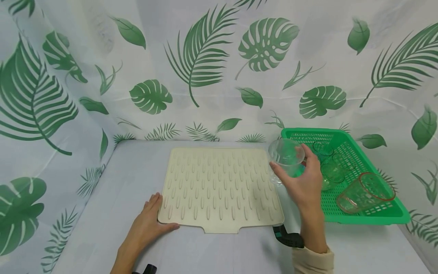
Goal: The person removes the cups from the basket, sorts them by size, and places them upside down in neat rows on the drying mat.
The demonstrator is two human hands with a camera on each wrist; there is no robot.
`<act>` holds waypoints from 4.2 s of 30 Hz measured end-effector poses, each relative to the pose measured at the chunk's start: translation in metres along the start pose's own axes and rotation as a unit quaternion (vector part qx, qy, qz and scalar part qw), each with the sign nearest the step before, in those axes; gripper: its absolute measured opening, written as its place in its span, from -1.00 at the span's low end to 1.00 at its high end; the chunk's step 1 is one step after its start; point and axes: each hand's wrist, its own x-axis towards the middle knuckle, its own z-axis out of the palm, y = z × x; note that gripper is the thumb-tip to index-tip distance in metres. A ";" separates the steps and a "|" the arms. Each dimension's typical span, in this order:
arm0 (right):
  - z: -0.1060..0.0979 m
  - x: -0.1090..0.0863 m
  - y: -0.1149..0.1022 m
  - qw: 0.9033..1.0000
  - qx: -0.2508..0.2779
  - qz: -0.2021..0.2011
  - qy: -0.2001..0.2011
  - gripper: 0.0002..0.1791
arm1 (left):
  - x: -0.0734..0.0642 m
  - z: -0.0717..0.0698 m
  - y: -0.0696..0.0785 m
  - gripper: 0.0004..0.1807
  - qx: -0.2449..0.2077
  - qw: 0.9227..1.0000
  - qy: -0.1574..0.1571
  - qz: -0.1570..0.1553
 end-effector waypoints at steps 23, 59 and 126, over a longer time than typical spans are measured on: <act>0.026 -0.009 -0.008 0.994 0.050 -0.023 -0.090 0.02 | 0.001 0.001 -0.001 0.34 -0.003 1.000 -0.007 -0.002; 0.055 -0.031 -0.022 0.960 0.097 -0.051 -0.259 -0.03 | 0.009 -0.019 0.013 0.28 0.020 0.999 -0.039 -0.010; 0.071 -0.042 -0.029 0.847 0.272 -0.109 -0.445 -0.06 | 0.038 -0.041 0.120 -0.07 -0.274 0.918 0.000 0.287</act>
